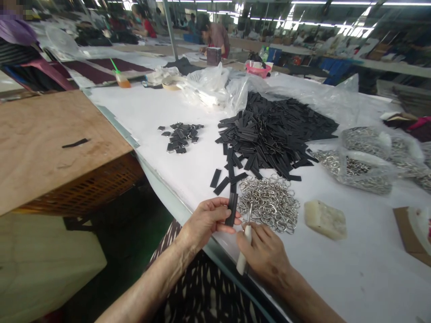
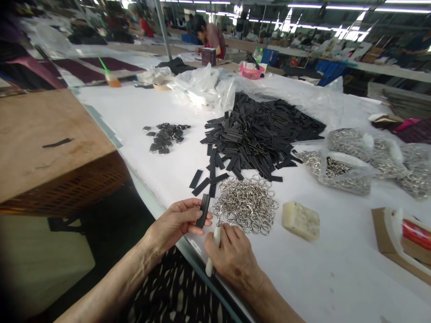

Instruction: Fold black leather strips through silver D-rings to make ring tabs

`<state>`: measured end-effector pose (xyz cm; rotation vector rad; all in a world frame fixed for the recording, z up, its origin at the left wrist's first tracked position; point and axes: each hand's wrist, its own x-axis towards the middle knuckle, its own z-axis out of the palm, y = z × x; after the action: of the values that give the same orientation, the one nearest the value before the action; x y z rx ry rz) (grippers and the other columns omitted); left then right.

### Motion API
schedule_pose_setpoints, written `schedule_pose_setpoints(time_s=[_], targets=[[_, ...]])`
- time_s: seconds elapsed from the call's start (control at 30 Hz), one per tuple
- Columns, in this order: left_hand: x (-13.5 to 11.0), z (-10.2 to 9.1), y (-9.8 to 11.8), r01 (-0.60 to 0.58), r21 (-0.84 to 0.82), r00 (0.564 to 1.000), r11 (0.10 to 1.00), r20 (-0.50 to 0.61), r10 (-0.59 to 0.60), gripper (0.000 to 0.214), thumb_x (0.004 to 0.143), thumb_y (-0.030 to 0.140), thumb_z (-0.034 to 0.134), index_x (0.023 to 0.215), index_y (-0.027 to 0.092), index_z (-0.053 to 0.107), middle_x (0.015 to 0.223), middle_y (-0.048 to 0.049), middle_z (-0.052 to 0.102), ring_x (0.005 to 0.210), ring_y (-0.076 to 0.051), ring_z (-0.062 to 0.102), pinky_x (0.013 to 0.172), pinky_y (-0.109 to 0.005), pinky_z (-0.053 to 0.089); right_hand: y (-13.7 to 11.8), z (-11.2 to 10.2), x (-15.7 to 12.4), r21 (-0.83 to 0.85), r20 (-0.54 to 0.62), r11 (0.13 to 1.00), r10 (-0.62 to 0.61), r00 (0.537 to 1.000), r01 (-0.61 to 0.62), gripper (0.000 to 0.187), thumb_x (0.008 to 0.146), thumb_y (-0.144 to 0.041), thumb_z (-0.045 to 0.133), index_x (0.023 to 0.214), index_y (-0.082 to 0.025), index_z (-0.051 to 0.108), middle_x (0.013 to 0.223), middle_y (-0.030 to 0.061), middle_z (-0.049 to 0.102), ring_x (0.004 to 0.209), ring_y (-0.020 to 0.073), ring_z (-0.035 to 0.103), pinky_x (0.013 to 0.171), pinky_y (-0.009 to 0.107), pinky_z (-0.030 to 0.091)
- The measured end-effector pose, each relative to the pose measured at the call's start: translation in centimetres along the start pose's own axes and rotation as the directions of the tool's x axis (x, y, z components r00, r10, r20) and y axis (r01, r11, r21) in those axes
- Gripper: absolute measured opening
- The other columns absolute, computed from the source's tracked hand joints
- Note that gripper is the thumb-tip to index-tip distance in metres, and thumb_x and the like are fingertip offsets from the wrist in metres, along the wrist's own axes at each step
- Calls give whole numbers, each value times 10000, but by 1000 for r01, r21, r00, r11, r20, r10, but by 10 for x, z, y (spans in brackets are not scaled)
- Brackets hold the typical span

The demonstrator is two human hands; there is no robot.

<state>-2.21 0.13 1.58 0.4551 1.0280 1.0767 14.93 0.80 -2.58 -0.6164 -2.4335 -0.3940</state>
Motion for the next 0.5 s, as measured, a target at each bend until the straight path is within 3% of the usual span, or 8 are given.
schedule_pose_setpoints(time_s=[0.23, 0.37, 0.43, 0.5], targets=[[3, -1, -1, -1, -21, 1000, 1000, -4, 1, 128, 691, 94, 639, 819, 100, 647, 739, -93, 702, 619, -154, 658, 506, -210, 548, -5, 1, 5, 3, 29, 997, 75, 997, -75, 217, 814, -40, 453, 698, -163, 589, 566, 50, 545, 575, 178, 485, 551, 309, 338], [2, 1, -2, 17, 16, 999, 1000, -30, -17, 109, 693, 97, 630, 800, 102, 647, 701, -84, 696, 602, -149, 656, 494, -202, 541, 6, -6, 6, 47, 29, 992, 120, 992, -121, 243, 816, -29, 398, 731, -161, 584, 604, 52, 546, 587, 174, 482, 555, 300, 361], [0, 3, -4, 43, 60, 999, 997, -24, -42, 100, 688, 121, 646, 785, 95, 650, 682, -82, 690, 589, -146, 651, 482, -197, 533, 14, -14, 5, 108, 22, 976, 185, 982, -187, 230, 822, -40, 377, 793, -151, 577, 660, 62, 566, 618, 176, 503, 560, 293, 386], [-2, 7, -7, 79, 96, 997, 992, 7, -80, 121, 687, 150, 656, 793, 93, 655, 673, -80, 687, 586, -146, 648, 479, -196, 528, 22, -22, 3, 251, 49, 910, 328, 943, -330, 188, 824, -70, 397, 881, -159, 552, 668, 38, 554, 604, 164, 504, 541, 279, 395]])
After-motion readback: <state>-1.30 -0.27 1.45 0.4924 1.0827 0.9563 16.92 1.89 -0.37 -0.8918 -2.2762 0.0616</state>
